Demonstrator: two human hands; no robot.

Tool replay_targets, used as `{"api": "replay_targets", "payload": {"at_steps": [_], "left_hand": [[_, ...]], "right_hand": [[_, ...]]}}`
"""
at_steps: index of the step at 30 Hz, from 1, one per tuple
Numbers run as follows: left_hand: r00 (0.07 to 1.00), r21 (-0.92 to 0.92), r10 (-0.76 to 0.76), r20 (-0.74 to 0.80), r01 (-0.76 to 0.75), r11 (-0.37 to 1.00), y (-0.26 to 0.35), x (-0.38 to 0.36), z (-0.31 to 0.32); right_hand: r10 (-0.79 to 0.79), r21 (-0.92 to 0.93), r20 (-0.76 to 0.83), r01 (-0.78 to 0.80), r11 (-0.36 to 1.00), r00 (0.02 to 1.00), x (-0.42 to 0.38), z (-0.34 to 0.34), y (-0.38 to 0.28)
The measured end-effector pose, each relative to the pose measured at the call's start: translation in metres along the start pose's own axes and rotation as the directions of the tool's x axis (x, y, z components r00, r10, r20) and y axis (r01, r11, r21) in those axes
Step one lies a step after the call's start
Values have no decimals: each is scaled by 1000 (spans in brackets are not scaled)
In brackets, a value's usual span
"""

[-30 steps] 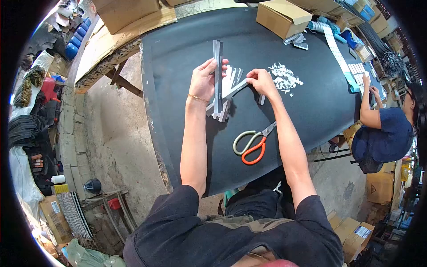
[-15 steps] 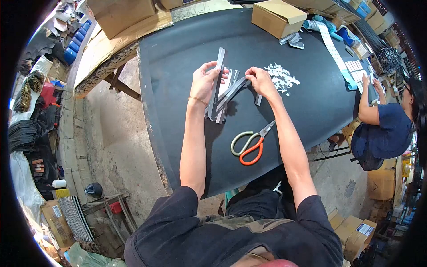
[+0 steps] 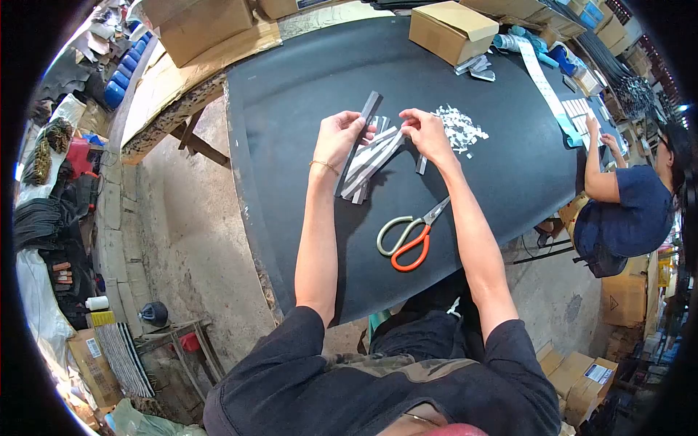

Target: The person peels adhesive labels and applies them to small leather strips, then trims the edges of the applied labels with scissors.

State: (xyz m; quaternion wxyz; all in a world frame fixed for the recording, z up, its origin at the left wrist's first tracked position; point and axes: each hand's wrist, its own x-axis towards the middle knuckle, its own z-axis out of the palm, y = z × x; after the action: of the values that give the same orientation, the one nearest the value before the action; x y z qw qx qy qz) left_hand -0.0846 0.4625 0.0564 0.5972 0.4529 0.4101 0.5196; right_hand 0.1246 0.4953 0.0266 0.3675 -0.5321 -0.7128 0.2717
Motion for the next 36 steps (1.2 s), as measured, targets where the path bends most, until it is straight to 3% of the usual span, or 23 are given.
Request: {"api": "replay_targets", "payload": {"at_steps": [3,6,8,10,11,14,22,24,27,29,31,36], "left_hand": [[999,137,-46,-16,48,989,-2,-1,4],[998,379,-54,37,36,925,-11,2,5],[996,398,-69,54,42,916,-10,0,11],[994,445,-84,72,44,894,-8,-2,17],[994,446,-83,76,41,894,-6,-3,20],[977,326,-165,138,113,939,-3,-4,27],[983,156,-149,106,132,979,-5,-8,50],[986,150,-137,97,121,981,-6,-7,55],[992,141,-101,81,89,986,-13,-5,59],[998,109,-54,28,50,993,-17,-5,64],[999,94,-43,19,41,995,-16,-8,69],[998,129,-49,45,43,991,-16,-10,78]], "right_hand": [[-21,-43,8,21,999,1000,1,-4,-6],[34,59,26,-36,998,999,2,-8,-12],[52,365,131,-97,926,990,4,-12,-15],[39,452,97,-79,889,995,4,-16,-17],[29,534,65,-59,843,997,4,-18,-19],[53,555,24,-57,830,998,5,-24,-22],[136,677,-87,-41,735,987,-6,-34,-33],[206,825,-88,-45,563,975,-10,-37,-36],[181,863,-68,-33,504,981,-20,-44,-37],[165,841,-67,-33,540,984,-27,-46,-39],[90,693,-108,10,721,990,-32,-44,-35],[138,722,-221,67,689,965,-39,-42,-43]]}}
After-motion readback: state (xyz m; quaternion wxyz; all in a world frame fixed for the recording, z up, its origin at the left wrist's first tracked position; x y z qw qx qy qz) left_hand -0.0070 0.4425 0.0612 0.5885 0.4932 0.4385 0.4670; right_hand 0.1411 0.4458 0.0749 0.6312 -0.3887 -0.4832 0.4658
